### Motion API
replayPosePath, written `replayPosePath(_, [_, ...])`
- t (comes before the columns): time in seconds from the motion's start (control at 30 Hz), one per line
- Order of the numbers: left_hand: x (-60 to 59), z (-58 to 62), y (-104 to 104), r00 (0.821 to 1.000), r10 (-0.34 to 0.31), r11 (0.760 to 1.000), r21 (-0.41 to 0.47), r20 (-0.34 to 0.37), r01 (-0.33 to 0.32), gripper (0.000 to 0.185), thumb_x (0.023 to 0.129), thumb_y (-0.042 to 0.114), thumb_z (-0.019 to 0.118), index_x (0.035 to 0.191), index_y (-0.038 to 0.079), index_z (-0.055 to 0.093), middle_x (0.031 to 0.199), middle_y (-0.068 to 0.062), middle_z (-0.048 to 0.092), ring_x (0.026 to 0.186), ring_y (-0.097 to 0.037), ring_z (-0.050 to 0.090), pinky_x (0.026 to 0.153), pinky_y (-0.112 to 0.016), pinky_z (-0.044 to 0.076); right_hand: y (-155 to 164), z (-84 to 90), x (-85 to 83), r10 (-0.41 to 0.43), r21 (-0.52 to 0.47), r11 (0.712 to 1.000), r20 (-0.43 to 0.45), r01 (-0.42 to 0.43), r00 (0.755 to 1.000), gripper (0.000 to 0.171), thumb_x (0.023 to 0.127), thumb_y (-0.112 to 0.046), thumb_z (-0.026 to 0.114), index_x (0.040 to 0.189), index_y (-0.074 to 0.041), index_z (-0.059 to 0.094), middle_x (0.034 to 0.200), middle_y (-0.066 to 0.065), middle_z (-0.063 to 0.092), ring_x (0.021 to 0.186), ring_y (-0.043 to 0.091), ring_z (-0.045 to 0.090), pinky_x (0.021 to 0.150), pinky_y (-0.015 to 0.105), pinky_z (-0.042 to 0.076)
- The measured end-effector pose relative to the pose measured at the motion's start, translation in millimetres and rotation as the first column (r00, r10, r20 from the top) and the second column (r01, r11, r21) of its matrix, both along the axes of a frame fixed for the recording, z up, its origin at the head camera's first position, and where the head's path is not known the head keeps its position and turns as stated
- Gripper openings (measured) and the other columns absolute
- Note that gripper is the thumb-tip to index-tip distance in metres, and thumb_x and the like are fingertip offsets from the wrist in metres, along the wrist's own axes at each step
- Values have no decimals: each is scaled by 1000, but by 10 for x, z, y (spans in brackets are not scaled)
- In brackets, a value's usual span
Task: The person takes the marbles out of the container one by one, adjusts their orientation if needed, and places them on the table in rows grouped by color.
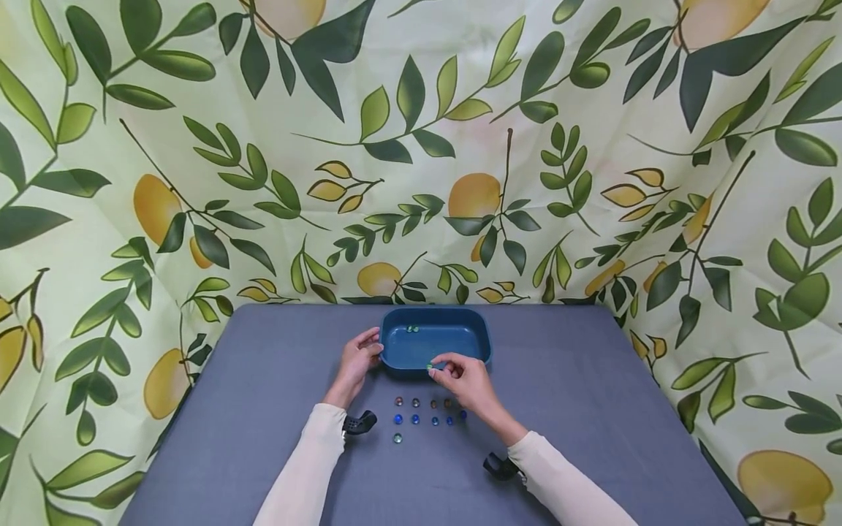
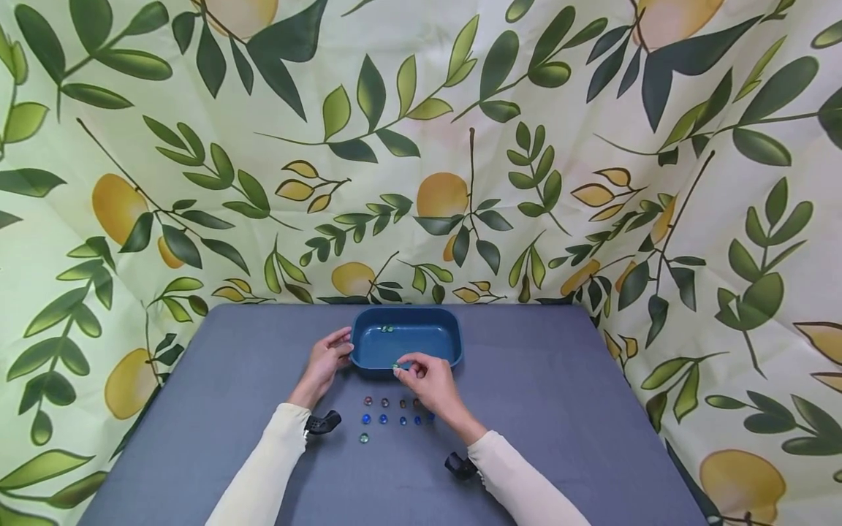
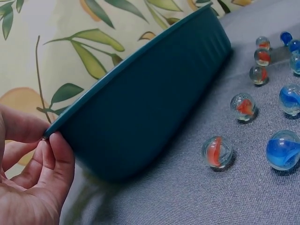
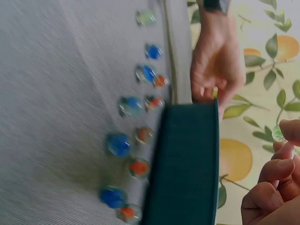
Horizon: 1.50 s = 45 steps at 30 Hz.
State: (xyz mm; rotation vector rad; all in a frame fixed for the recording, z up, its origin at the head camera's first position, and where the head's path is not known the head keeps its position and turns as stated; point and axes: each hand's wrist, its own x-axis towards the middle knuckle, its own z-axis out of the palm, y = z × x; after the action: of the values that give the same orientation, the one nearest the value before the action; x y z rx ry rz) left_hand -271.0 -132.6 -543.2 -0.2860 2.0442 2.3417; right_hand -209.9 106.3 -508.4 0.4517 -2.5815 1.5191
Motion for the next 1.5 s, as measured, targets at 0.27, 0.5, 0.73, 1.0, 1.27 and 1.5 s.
replayPosePath(0.27, [-12,3,-34,1000,4,1000,3,-5,-4,47,90,-4,58,136,1,55,119,-13,56,77,-7,57,65,-22,51,-53,-75,223,22,-10,1000,43,-22,999,9,84,-18,77,93,-19,74,67,-6,54,55,1,44,50,17,36])
replayPosePath(0.5, [-2,20,-17,1000,-7,1000,1,1,7,47,91,-3,58,138,1,54,128,-19,54,80,-9,56,66,-22,50,-102,-254,394,49,-23,999,121,-47,991,11,83,-17,78,93,-15,75,66,-5,54,54,-2,43,49,14,35])
replayPosePath(0.73, [-18,22,-12,1000,-2,1000,-18,11,2,47,91,-3,58,137,1,55,130,-21,54,81,-11,57,66,-22,50,-138,-363,501,99,-4,995,154,-100,983,12,83,-18,78,92,-11,75,64,-8,52,53,-3,41,47,15,34])
replayPosePath(1.0, [-15,23,-4,1000,7,999,-31,16,-6,46,90,-2,59,136,3,56,127,-18,57,83,-13,58,67,-23,51,-155,-492,557,145,32,988,149,-151,978,10,82,-18,78,89,-11,76,61,-13,52,51,-5,42,46,15,35])
replayPosePath(1.27, [-13,30,9,1000,10,1000,-29,13,-10,46,90,-3,59,135,2,56,126,-19,56,86,-15,57,65,-21,50,-152,-576,573,141,81,984,209,-160,968,11,82,-23,78,90,-14,76,59,-14,50,50,-4,41,46,16,33])
replayPosePath(1.5, [-2,36,8,1000,4,999,-40,27,-3,47,90,-2,59,136,4,56,126,-16,57,86,-15,58,68,-23,51,-155,-621,576,129,126,979,226,-161,965,9,82,-23,78,88,-16,76,58,-14,52,49,-2,42,45,17,34])
